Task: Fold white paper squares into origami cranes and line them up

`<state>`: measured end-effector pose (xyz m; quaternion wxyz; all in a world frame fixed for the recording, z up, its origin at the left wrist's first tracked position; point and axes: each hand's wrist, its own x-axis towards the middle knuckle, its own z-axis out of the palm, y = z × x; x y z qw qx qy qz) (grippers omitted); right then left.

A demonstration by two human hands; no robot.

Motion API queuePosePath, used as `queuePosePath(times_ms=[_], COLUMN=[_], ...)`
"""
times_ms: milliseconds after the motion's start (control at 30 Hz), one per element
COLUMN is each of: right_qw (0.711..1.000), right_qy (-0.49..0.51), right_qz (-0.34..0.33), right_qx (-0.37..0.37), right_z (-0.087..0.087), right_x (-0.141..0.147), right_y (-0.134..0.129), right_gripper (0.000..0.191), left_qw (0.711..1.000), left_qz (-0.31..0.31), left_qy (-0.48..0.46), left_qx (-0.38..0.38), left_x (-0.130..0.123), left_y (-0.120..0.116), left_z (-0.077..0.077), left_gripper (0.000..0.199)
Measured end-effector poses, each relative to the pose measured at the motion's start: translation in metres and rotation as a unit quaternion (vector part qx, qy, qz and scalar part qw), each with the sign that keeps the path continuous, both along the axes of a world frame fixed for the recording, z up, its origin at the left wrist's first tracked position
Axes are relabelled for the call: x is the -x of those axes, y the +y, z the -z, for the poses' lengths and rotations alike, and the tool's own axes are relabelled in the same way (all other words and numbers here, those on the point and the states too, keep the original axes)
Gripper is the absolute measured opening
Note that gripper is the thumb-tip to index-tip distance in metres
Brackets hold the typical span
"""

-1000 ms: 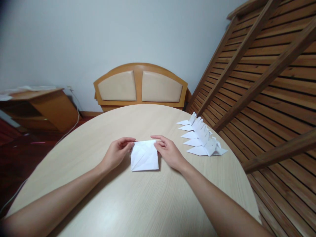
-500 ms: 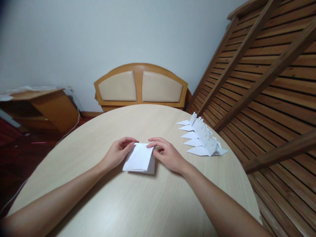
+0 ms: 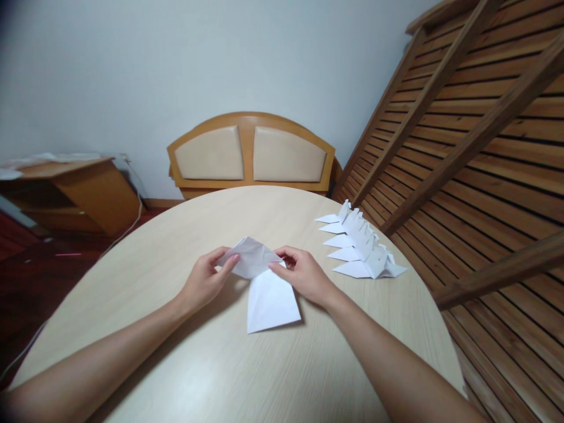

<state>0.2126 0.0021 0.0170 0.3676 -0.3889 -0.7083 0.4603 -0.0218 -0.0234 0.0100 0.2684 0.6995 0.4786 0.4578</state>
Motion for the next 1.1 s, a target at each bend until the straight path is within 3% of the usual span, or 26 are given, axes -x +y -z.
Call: queuePosePath(times_ms=[133, 233, 333, 500, 600, 667, 767, 900, 1000, 1100], right_qw=[1.000, 0.995, 0.977, 0.896, 0.859, 0.855, 0.871, 0.898, 0.896, 0.897], right_qy=[-0.016, -0.036, -0.044, -0.038, -0.053, -0.074, -0.137, -0.232, -0.284, -0.301], right_qz=[0.000, 0.054, 0.107, 0.176, 0.190, 0.181, 0.150, 0.088, 0.008, -0.028], right_qx=[-0.002, -0.081, -0.181, -0.406, -0.472, -0.481, -0.447, -0.362, -0.340, -0.322], right_z=[-0.001, -0.005, -0.012, -0.023, -0.027, -0.026, -0.020, -0.004, 0.008, 0.015], right_x=[-0.002, -0.005, -0.009, -0.013, -0.015, -0.015, -0.016, -0.015, -0.011, -0.008], right_y=[0.001, 0.002, -0.001, -0.008, -0.009, -0.006, -0.001, 0.004, 0.004, 0.003], right_gripper=[0.022, 0.017, 0.010, 0.014, 0.019, 0.019, 0.020, 0.032, 0.037, 0.034], left_qw=[0.999, 0.997, 0.986, 0.946, 0.931, 0.927, 0.931, 0.958, 0.969, 0.972], left_qz=[-0.011, 0.009, 0.036, 0.087, 0.115, 0.125, 0.138, 0.120, 0.119, 0.126], left_qy=[-0.032, -0.065, -0.066, -0.044, -0.048, -0.022, 0.056, 0.122, 0.136, 0.151], left_qx=[-0.013, -0.048, -0.149, -0.308, -0.343, -0.352, -0.333, -0.229, -0.167, -0.132], left_x=[0.004, 0.006, 0.006, 0.004, 0.005, 0.006, 0.008, 0.008, 0.007, 0.006], left_y=[0.004, 0.002, -0.002, -0.007, -0.009, -0.008, -0.005, -0.001, 0.000, 0.000], left_z=[0.004, 0.003, 0.000, -0.004, -0.005, -0.005, -0.004, 0.003, 0.008, 0.010], left_gripper=[0.024, 0.020, 0.018, 0.025, 0.029, 0.029, 0.028, 0.024, 0.024, 0.025])
